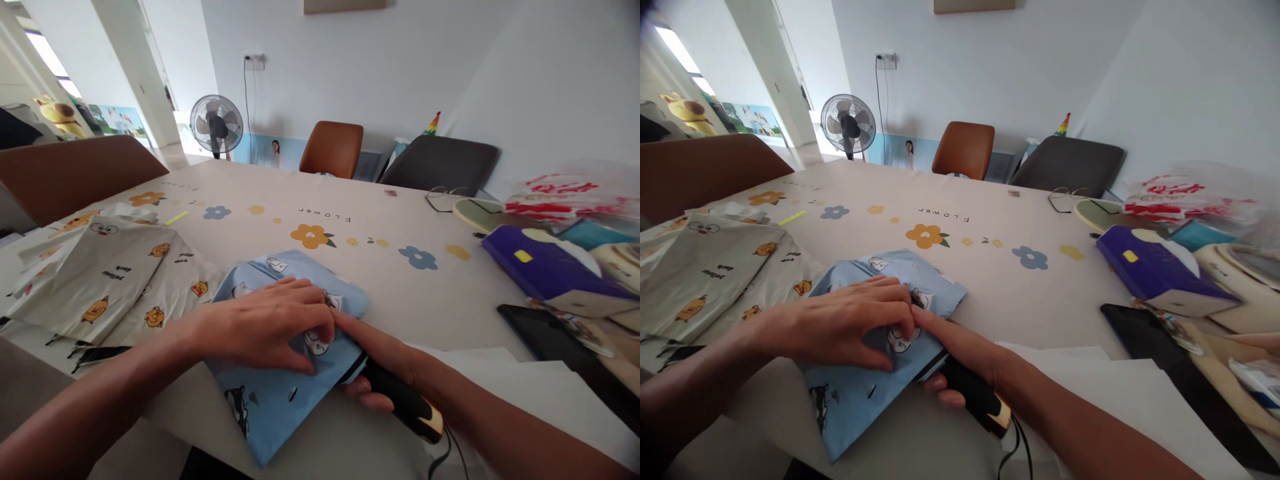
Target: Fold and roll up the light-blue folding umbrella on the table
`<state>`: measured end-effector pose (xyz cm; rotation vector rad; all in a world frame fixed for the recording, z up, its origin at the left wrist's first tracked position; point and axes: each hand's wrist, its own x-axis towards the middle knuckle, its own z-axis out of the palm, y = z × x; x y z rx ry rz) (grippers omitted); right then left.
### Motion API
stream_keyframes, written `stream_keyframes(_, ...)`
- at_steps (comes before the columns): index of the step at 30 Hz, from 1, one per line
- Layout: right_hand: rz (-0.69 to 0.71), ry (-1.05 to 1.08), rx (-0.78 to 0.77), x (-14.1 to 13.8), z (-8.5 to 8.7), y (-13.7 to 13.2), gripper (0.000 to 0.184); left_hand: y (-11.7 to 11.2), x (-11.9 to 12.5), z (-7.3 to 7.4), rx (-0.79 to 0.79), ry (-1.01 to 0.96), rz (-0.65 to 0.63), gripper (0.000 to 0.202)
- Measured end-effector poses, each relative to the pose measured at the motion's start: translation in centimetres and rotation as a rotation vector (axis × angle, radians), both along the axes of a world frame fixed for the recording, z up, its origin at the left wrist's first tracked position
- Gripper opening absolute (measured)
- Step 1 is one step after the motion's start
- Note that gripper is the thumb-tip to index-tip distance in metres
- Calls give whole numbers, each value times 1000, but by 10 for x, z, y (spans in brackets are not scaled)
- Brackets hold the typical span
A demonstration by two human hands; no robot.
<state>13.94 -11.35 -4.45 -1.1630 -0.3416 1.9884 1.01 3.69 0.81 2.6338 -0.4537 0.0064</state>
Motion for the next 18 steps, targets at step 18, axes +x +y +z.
stream_keyframes(18,151,-169,150,24,24,-9,30,-10,9,-20,571,-557,98,25)
